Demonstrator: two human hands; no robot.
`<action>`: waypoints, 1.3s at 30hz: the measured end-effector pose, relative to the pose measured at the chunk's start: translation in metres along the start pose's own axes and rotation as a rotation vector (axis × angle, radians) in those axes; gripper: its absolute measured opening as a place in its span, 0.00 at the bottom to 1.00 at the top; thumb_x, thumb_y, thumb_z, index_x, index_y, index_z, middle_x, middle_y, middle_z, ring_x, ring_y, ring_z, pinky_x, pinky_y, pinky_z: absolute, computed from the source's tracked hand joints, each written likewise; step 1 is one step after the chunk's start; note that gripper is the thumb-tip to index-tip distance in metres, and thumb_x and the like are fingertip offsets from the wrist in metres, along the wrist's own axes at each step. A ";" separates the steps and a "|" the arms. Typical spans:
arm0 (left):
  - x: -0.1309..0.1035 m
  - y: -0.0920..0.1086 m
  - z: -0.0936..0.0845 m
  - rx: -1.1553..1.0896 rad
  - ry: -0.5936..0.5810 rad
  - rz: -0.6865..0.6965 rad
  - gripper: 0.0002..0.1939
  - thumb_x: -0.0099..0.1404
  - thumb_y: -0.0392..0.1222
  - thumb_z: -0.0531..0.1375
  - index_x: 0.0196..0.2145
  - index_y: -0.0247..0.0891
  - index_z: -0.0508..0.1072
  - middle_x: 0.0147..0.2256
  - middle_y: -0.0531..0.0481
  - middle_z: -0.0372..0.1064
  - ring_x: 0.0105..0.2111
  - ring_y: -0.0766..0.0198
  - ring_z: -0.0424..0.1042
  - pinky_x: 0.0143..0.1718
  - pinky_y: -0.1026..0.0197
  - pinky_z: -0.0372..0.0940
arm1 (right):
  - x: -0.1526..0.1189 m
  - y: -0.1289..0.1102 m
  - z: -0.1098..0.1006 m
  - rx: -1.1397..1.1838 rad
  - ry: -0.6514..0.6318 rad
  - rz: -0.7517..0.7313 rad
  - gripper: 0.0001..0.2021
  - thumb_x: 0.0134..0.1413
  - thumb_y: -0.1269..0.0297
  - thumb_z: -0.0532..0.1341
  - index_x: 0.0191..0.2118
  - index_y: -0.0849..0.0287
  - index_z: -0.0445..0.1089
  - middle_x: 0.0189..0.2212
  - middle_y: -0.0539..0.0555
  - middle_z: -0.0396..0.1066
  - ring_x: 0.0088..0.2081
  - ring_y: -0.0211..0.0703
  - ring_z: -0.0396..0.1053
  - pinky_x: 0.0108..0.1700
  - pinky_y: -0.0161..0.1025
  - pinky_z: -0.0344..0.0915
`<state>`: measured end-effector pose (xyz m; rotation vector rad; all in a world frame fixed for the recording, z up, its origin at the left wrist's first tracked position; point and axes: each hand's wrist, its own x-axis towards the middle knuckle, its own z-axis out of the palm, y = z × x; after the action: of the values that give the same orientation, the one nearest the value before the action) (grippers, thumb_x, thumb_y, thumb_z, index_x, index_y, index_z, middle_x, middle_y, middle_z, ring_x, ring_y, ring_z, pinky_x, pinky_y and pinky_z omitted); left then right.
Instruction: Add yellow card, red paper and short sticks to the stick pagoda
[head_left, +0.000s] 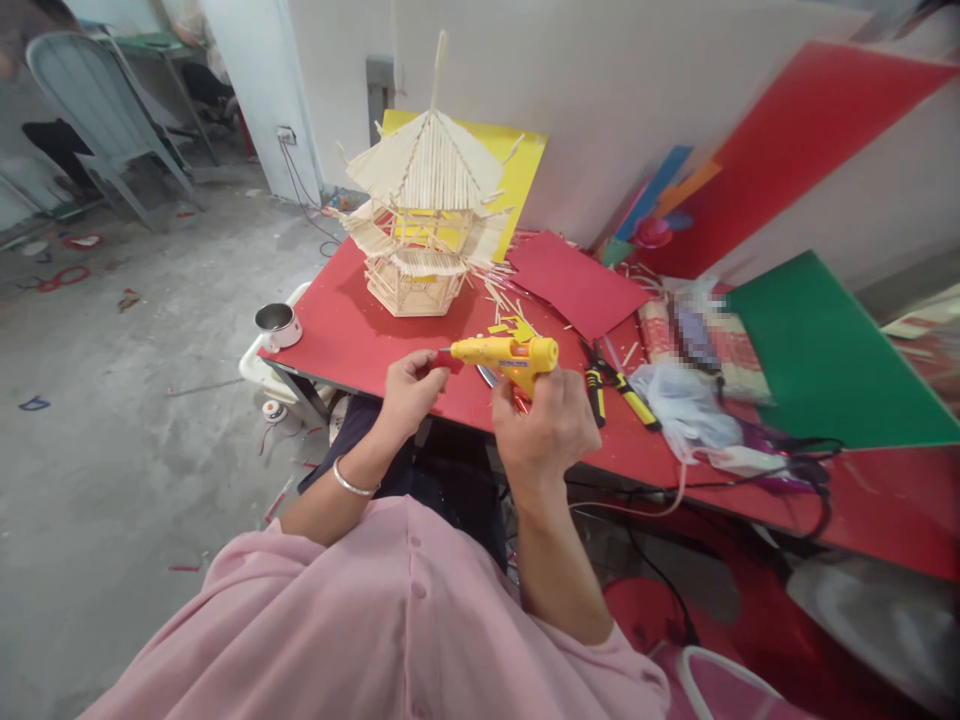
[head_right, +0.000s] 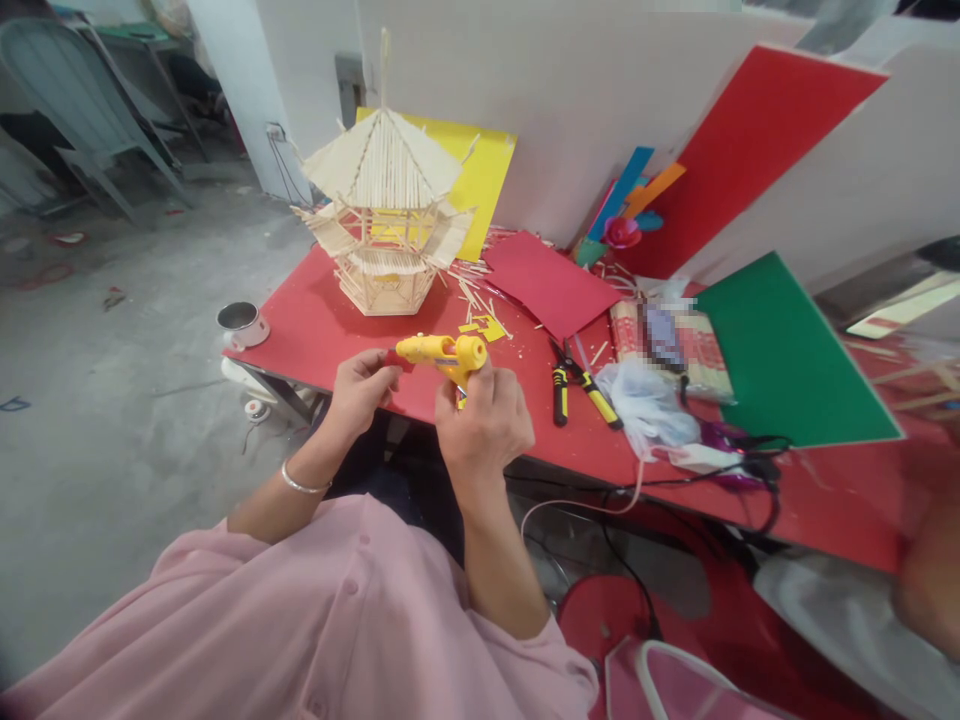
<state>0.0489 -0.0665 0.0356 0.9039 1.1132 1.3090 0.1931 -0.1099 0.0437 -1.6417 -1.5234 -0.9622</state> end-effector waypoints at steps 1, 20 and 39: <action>0.000 0.000 0.000 -0.005 0.004 0.001 0.06 0.48 0.38 0.62 0.26 0.36 0.76 0.15 0.58 0.63 0.13 0.74 0.56 0.15 0.69 0.50 | 0.000 0.000 0.000 -0.002 -0.002 0.006 0.08 0.59 0.62 0.59 0.43 0.58 0.69 0.29 0.51 0.68 0.31 0.45 0.68 0.33 0.39 0.61; 0.003 -0.004 -0.003 -0.092 0.002 -0.003 0.06 0.46 0.40 0.64 0.25 0.35 0.76 0.15 0.56 0.65 0.13 0.74 0.58 0.15 0.69 0.53 | -0.002 0.010 -0.001 0.027 -0.141 0.123 0.08 0.59 0.61 0.57 0.40 0.58 0.71 0.28 0.55 0.67 0.33 0.48 0.67 0.34 0.42 0.60; 0.004 -0.005 -0.003 -0.086 0.011 0.008 0.05 0.47 0.39 0.64 0.25 0.36 0.76 0.15 0.56 0.65 0.14 0.74 0.58 0.15 0.69 0.53 | -0.002 0.006 -0.001 0.052 -0.146 0.134 0.09 0.59 0.63 0.57 0.41 0.57 0.72 0.29 0.54 0.67 0.33 0.48 0.67 0.35 0.42 0.62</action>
<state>0.0471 -0.0635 0.0295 0.8396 1.0549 1.3600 0.1986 -0.1125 0.0428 -1.7847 -1.4984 -0.7387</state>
